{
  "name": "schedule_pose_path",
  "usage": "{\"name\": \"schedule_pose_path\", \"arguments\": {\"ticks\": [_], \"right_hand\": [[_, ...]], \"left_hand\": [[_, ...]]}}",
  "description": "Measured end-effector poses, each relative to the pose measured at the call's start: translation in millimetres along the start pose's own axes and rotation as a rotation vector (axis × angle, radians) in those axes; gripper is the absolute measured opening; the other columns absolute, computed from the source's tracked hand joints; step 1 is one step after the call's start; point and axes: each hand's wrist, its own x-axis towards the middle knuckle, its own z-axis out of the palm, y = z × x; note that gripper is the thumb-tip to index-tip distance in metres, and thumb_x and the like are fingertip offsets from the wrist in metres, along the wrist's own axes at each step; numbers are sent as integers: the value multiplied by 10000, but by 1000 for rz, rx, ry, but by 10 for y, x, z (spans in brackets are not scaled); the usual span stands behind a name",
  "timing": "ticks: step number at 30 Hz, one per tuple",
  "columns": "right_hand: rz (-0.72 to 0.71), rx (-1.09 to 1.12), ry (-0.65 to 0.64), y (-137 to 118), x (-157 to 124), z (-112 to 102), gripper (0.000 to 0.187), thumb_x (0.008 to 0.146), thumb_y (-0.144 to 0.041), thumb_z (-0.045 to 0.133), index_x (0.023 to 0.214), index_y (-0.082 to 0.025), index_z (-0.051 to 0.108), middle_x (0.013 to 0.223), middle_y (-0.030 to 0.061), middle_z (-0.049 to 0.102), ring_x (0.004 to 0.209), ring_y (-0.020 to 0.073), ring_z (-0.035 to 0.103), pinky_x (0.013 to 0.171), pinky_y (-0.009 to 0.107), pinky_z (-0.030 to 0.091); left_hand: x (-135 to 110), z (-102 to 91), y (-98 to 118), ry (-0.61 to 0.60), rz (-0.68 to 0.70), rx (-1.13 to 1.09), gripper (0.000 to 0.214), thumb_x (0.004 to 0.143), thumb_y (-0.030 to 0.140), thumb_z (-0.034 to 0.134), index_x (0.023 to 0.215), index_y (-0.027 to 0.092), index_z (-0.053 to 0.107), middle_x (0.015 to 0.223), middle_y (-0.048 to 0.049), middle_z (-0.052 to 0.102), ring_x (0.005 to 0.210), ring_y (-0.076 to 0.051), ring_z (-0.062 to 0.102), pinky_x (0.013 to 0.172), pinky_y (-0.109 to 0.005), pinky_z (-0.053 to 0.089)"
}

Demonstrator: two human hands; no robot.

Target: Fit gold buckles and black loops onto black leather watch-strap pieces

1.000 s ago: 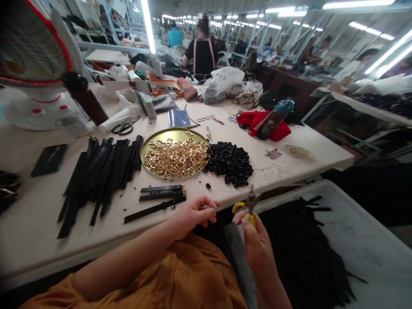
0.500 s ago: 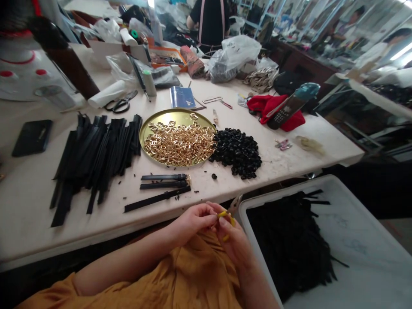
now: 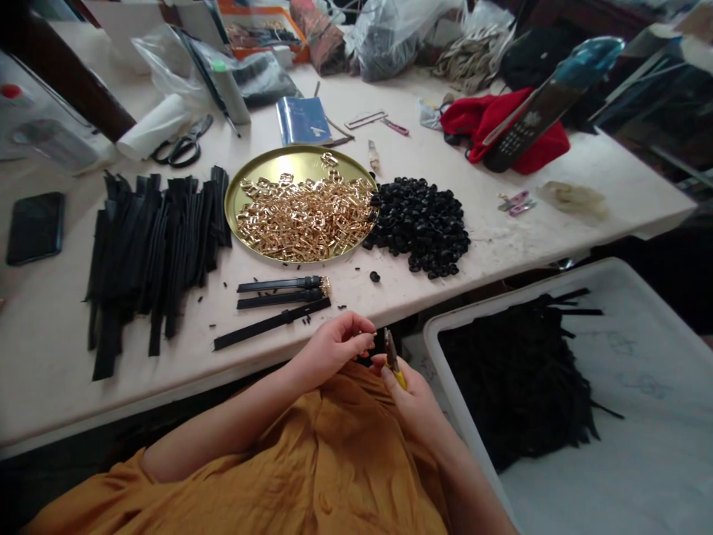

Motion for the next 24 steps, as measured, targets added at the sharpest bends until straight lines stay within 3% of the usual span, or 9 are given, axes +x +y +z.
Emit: {"name": "schedule_pose_path", "arguments": {"ticks": [14, 24], "right_hand": [[-54, -28, -101, 14, -6, -19, 332, 820, -460, 465, 939, -188, 612, 940, 70, 661, 913, 226, 591, 843, 371, 447], [-55, 11, -185, -45, -38, -18, 375, 829, -474, 444, 1003, -189, 614, 947, 62, 655, 900, 227, 589, 821, 352, 452]], "left_hand": [[-35, 24, -41, -6, 104, 216, 179, 788, 230, 512, 947, 154, 482, 678, 30, 495, 609, -86, 466, 576, -213, 356], [-72, 21, -36, -22, 145, 296, 193, 795, 223, 498, 974, 160, 467, 672, 34, 497, 595, -85, 453, 589, -214, 363]]}}
